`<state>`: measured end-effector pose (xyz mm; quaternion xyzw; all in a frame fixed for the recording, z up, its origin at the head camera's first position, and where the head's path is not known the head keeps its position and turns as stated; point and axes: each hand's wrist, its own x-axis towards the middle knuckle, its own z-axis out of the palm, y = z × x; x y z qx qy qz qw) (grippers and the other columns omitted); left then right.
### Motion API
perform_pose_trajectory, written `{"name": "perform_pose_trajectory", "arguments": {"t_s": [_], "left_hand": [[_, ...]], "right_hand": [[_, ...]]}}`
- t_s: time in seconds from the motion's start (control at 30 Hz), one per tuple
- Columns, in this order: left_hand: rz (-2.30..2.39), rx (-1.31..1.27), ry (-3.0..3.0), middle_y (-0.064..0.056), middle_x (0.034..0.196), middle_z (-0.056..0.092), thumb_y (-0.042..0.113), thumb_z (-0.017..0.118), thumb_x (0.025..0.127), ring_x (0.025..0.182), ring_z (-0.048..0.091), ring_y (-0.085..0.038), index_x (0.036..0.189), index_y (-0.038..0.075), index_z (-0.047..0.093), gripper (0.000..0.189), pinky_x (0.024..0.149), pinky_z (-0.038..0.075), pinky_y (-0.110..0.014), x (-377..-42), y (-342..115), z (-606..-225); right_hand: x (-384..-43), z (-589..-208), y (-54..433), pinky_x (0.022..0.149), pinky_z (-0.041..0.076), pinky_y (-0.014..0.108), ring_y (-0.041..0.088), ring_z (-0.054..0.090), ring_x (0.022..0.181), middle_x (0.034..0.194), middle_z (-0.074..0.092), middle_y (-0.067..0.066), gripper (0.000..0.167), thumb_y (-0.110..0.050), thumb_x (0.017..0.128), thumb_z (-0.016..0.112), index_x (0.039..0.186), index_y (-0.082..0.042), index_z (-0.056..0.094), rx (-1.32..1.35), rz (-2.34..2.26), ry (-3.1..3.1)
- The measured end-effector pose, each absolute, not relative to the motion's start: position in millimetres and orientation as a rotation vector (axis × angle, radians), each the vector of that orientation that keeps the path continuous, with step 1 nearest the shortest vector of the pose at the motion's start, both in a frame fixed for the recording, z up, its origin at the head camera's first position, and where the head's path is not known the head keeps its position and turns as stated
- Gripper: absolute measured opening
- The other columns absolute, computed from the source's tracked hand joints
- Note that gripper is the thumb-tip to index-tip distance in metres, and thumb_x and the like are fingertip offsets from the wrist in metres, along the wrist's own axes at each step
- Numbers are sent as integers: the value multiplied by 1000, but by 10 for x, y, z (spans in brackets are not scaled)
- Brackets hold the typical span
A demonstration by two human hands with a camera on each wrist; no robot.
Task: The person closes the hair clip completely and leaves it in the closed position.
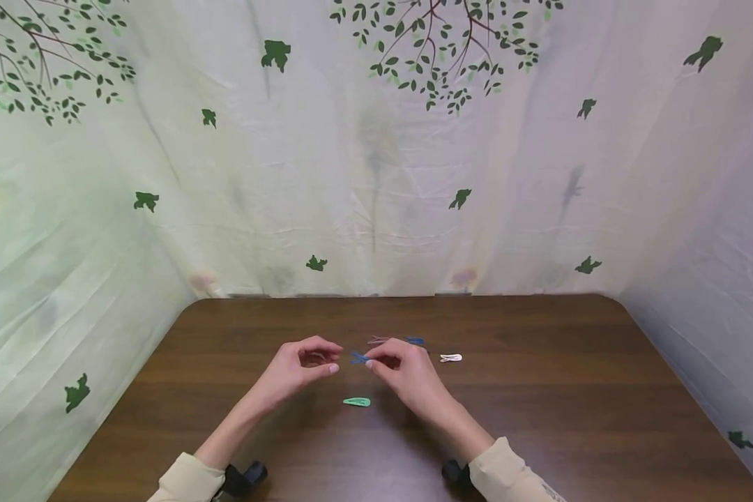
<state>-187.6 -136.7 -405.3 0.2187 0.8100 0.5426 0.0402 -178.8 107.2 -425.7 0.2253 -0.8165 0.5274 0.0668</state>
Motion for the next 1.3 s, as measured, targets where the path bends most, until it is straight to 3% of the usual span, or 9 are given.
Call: {"name": "perform_pose_trajectory", "arguments": {"t_s": [0.17,0.47,0.6,0.83,1.1,1.3], "left_hand": [[1698,698,2480,3,101,69,10,77,85,90,65,-19,107,16,73,23,83,53,-38,-1832,-1355,-4104],[1678,770,2503,9,104,68,10,78,84,97,63,-21,107,20,72,26,91,49,-45,-1614,-1291,-4011],[1694,782,2491,9,106,68,10,79,83,100,62,-26,109,18,72,28,91,49,-41,-1528,-1258,-4013],[1676,807,2501,11,104,68,18,80,83,100,63,-18,107,25,72,26,92,48,-35,-1415,-1240,-3975],[1669,807,2491,11,103,68,19,80,84,100,62,-17,107,30,72,26,92,48,-35,-1323,-1201,-3959],[1685,814,2446,6,104,69,24,79,84,97,64,-19,109,24,73,25,90,49,-39,-1278,-1154,-3981]], "right_hand": [[-1654,-4183,1098,73,53,27,13,62,80,88,67,-9,8,-17,88,75,96,-20,76,650,1648,-2418],[-1384,-4028,1180,75,54,30,17,63,82,92,69,-3,9,-18,89,74,96,-24,76,610,1763,-2385],[-1292,-4024,1216,76,54,30,18,62,82,93,69,-1,8,-17,90,74,97,-21,76,628,1784,-2353],[-1134,-4005,1247,71,53,29,18,62,82,95,68,-3,11,-15,89,73,99,-21,75,629,1794,-2277],[-1011,-4035,1267,70,54,30,17,62,84,97,68,-1,10,-17,92,70,101,-20,74,647,1786,-2252],[-960,-4073,1273,72,54,29,17,62,87,99,67,0,12,-17,95,67,105,-19,73,658,1807,-2239]]}}
